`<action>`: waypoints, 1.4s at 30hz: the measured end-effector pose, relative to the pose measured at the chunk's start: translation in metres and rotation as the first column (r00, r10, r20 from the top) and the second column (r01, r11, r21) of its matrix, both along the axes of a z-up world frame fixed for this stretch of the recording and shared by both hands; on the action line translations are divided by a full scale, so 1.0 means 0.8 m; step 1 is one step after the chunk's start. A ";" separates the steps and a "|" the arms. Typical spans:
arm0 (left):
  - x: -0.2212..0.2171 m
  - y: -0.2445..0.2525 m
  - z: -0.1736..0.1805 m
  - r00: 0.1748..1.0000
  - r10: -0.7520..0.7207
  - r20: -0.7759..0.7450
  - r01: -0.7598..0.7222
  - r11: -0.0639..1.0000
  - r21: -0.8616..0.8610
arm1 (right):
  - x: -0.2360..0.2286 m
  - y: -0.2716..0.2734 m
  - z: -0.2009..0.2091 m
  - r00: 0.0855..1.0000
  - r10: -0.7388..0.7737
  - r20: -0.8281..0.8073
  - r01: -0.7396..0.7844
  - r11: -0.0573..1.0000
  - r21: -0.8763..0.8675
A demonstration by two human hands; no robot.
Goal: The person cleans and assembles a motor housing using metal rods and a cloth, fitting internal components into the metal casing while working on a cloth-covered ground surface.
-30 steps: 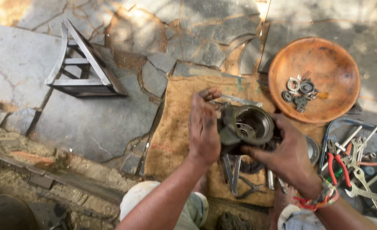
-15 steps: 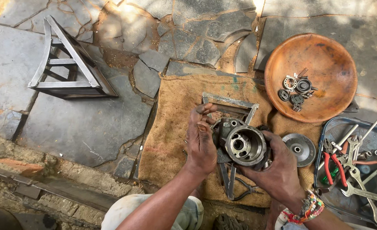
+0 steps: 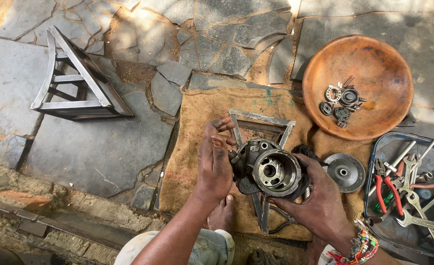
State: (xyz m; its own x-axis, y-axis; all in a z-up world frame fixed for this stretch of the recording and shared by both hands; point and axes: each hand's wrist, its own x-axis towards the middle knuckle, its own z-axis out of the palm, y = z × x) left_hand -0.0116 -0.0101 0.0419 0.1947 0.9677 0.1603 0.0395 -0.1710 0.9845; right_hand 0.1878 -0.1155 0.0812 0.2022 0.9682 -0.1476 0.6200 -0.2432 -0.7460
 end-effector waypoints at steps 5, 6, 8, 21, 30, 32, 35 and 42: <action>-0.007 0.003 0.009 0.999 -0.013 -0.046 0.012 1.000 -0.015 | 0.004 0.001 0.007 0.999 0.015 -0.029 -0.015 1.000 0.017; -0.007 0.003 0.010 0.998 -0.017 -0.062 0.014 0.999 -0.036 | 0.005 0.001 0.008 1.000 0.023 -0.009 -0.022 1.000 0.022; -0.008 0.001 0.009 0.997 -0.015 -0.070 0.010 0.998 -0.064 | 0.005 0.002 0.008 0.999 0.037 0.034 -0.038 0.999 0.021; -0.003 -0.021 0.005 0.954 -0.107 -0.282 0.038 0.971 -0.238 | 0.006 0.008 0.007 0.999 0.046 0.012 -0.045 0.996 -0.073; 0.002 -0.018 0.019 0.879 -0.181 -0.440 0.094 0.973 -0.213 | 0.019 0.007 -0.006 0.986 0.124 0.114 -0.114 0.989 -0.092; 0.002 -0.018 0.022 0.870 -0.173 -0.462 0.117 0.982 -0.147 | 0.039 0.009 -0.019 0.975 0.186 0.120 -0.175 0.980 -0.097; 0.004 -0.024 0.029 0.822 -0.200 -0.534 0.203 0.978 -0.054 | 0.090 0.004 -0.050 0.966 0.218 0.141 -0.200 0.971 -0.134; 0.008 -0.024 0.052 0.685 -0.251 -0.684 0.414 0.907 0.082 | 0.183 -0.056 -0.192 0.904 0.297 0.307 -0.022 0.750 -0.661</action>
